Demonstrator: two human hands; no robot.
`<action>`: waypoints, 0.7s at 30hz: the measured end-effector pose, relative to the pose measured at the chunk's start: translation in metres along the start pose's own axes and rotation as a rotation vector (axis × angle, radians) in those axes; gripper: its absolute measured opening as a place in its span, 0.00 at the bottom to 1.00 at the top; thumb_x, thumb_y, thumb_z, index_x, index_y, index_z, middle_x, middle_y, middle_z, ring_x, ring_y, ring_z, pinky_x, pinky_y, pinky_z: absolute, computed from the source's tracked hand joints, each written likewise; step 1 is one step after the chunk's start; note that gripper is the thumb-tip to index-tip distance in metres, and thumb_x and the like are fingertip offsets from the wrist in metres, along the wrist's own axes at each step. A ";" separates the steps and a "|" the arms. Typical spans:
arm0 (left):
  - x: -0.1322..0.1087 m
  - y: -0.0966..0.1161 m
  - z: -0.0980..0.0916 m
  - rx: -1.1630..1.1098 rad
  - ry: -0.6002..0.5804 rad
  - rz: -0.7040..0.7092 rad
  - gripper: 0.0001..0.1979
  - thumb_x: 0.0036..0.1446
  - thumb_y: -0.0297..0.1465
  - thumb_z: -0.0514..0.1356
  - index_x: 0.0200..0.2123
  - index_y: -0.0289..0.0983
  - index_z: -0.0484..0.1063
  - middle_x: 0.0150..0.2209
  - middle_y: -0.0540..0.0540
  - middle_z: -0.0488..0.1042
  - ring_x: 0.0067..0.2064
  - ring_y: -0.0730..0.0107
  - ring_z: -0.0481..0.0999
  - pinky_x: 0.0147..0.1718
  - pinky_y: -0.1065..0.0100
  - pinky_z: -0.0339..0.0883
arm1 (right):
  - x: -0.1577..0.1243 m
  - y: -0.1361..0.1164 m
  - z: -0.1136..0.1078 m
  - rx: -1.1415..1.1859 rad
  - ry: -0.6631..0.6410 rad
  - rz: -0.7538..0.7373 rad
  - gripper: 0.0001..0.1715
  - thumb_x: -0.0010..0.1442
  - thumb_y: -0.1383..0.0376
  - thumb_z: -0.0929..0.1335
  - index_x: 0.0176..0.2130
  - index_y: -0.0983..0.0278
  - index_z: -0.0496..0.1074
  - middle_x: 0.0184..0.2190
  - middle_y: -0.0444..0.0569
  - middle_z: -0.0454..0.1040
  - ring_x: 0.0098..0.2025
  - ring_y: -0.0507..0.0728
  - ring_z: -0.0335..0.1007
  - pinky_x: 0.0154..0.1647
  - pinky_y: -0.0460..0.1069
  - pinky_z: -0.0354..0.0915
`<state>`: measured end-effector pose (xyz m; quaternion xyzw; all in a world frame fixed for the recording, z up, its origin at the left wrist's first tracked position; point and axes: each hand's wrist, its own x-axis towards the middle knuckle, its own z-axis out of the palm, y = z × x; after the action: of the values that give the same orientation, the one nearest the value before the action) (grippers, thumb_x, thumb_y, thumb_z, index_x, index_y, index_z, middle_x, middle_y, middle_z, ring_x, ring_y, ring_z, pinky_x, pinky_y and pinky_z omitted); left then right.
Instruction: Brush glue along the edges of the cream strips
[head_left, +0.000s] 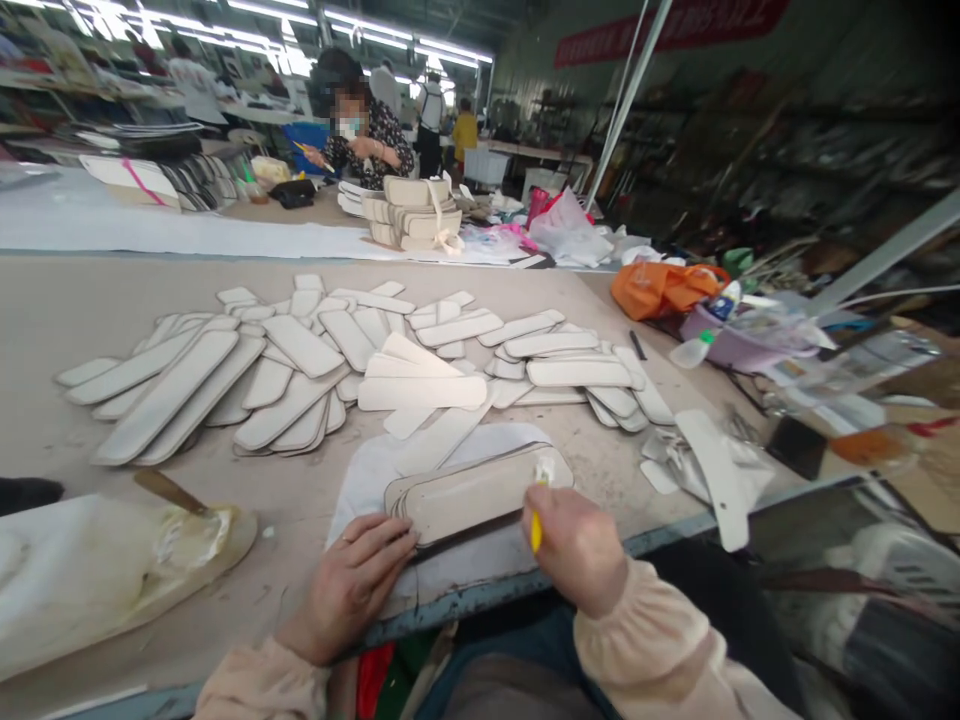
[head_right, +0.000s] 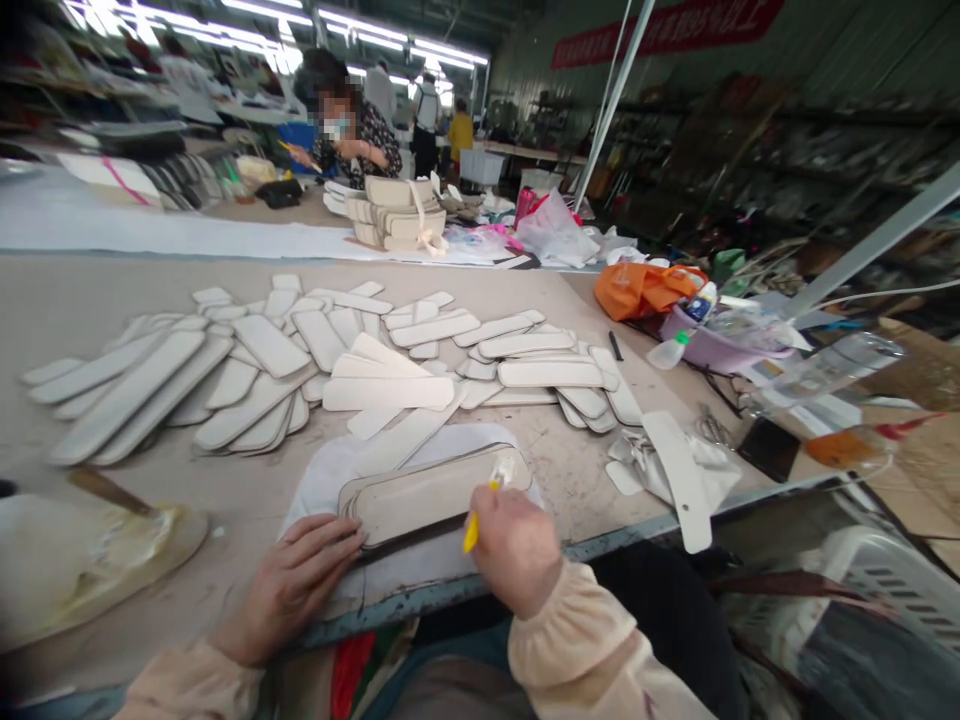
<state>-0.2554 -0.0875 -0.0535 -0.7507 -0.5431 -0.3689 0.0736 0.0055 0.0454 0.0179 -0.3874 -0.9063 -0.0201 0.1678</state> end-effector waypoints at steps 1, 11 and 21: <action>0.000 0.000 0.000 0.006 0.006 0.006 0.12 0.59 0.23 0.59 0.46 0.38 0.76 0.44 0.42 0.77 0.46 0.65 0.74 0.47 0.64 0.71 | -0.001 -0.017 0.002 -0.014 -0.020 -0.039 0.09 0.56 0.73 0.63 0.28 0.62 0.67 0.22 0.48 0.70 0.27 0.56 0.67 0.27 0.50 0.54; 0.000 -0.001 -0.003 -0.004 -0.007 0.009 0.11 0.60 0.25 0.59 0.45 0.38 0.75 0.44 0.43 0.77 0.46 0.64 0.73 0.45 0.63 0.72 | 0.017 -0.098 0.001 0.660 -0.094 0.072 0.12 0.65 0.62 0.59 0.34 0.62 0.69 0.27 0.47 0.73 0.30 0.56 0.70 0.34 0.49 0.62; 0.001 0.003 -0.002 -0.021 -0.032 -0.032 0.14 0.57 0.22 0.61 0.46 0.38 0.75 0.43 0.42 0.77 0.46 0.64 0.74 0.47 0.62 0.72 | 0.012 0.052 -0.006 0.924 0.004 0.791 0.13 0.58 0.57 0.66 0.27 0.62 0.69 0.13 0.39 0.60 0.18 0.51 0.57 0.21 0.48 0.54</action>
<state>-0.2541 -0.0886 -0.0502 -0.7486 -0.5521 -0.3636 0.0513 0.0360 0.0893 0.0228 -0.5819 -0.6083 0.4383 0.3150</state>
